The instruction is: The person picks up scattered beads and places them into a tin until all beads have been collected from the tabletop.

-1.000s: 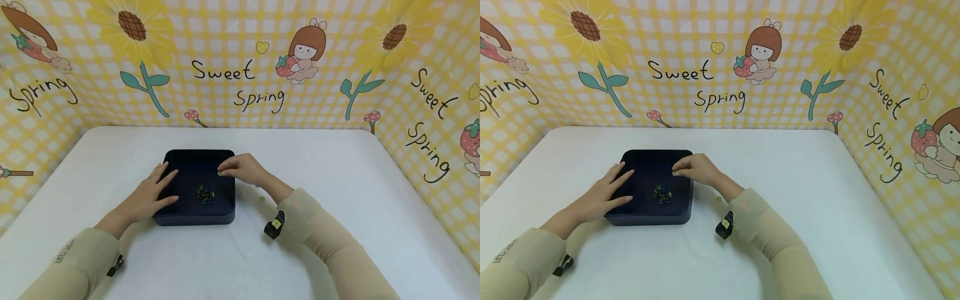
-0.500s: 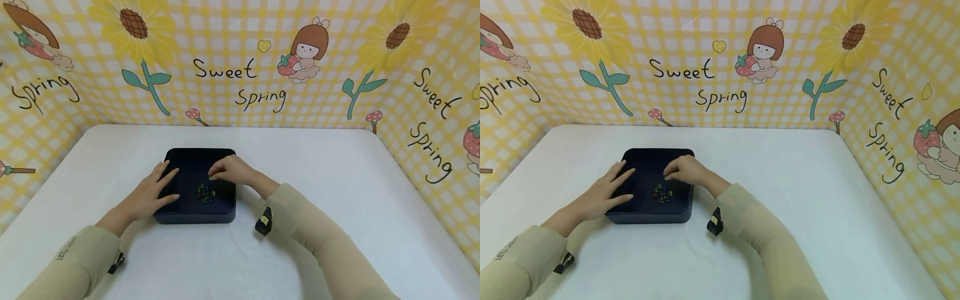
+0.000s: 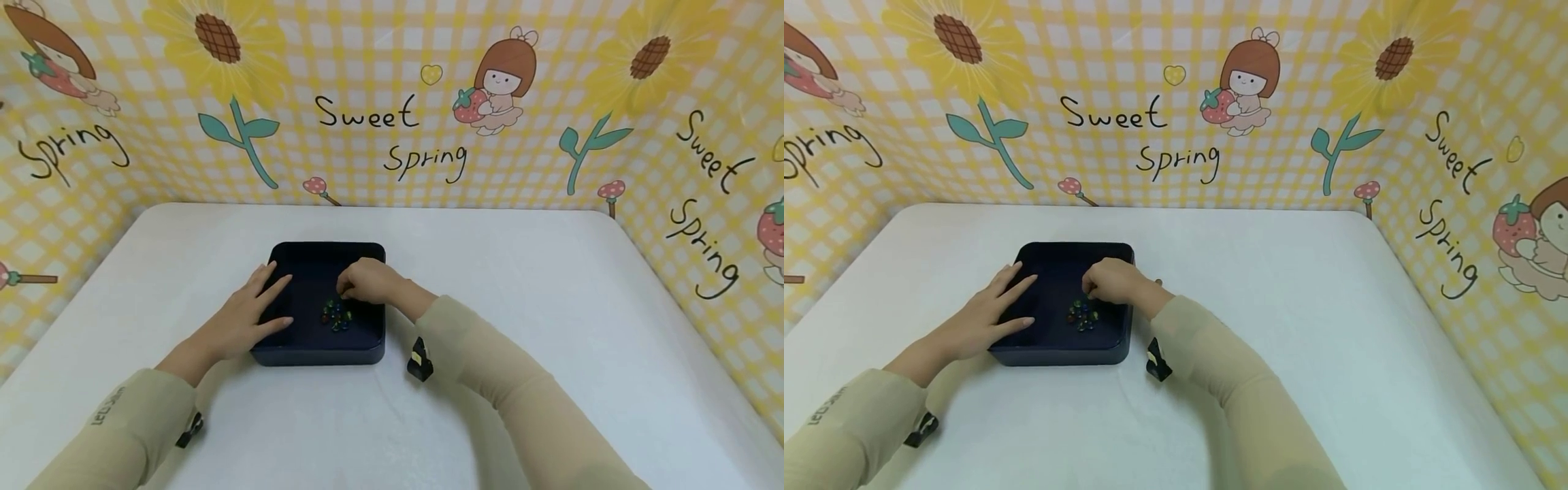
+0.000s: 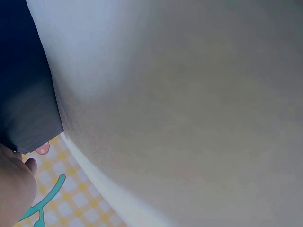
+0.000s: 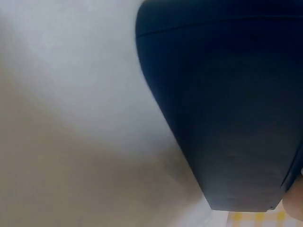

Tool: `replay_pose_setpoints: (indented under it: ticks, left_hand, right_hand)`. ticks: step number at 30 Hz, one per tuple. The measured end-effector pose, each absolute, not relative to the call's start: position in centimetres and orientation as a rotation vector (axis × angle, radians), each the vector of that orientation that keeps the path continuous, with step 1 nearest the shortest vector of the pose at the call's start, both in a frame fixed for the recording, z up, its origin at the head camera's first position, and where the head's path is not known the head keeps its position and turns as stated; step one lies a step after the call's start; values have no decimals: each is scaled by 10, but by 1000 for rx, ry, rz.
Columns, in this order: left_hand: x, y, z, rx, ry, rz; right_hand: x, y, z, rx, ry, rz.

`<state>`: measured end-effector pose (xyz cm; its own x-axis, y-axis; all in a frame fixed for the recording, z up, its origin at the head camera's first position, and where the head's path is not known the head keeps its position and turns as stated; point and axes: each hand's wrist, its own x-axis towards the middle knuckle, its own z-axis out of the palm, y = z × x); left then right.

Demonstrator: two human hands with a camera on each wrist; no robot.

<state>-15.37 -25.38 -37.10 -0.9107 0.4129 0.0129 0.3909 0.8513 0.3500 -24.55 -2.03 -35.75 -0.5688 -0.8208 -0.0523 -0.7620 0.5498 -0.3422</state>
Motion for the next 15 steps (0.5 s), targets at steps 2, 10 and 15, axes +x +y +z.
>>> replay_pose_setpoints:
  ticks: [2,10,15]
  left_hand:
    - [-154,-254,-371,643,2962,540]
    - [-155,-254,-372,647,2971,533]
    - [-154,-254,-373,653,2968,541]
  right_hand:
    - [-244,-21,-358,-1341,2595,-378]
    - [-242,-21,-359,-1332,2621,-350]
    - [-241,-20,-359,-1328,2618,-380]
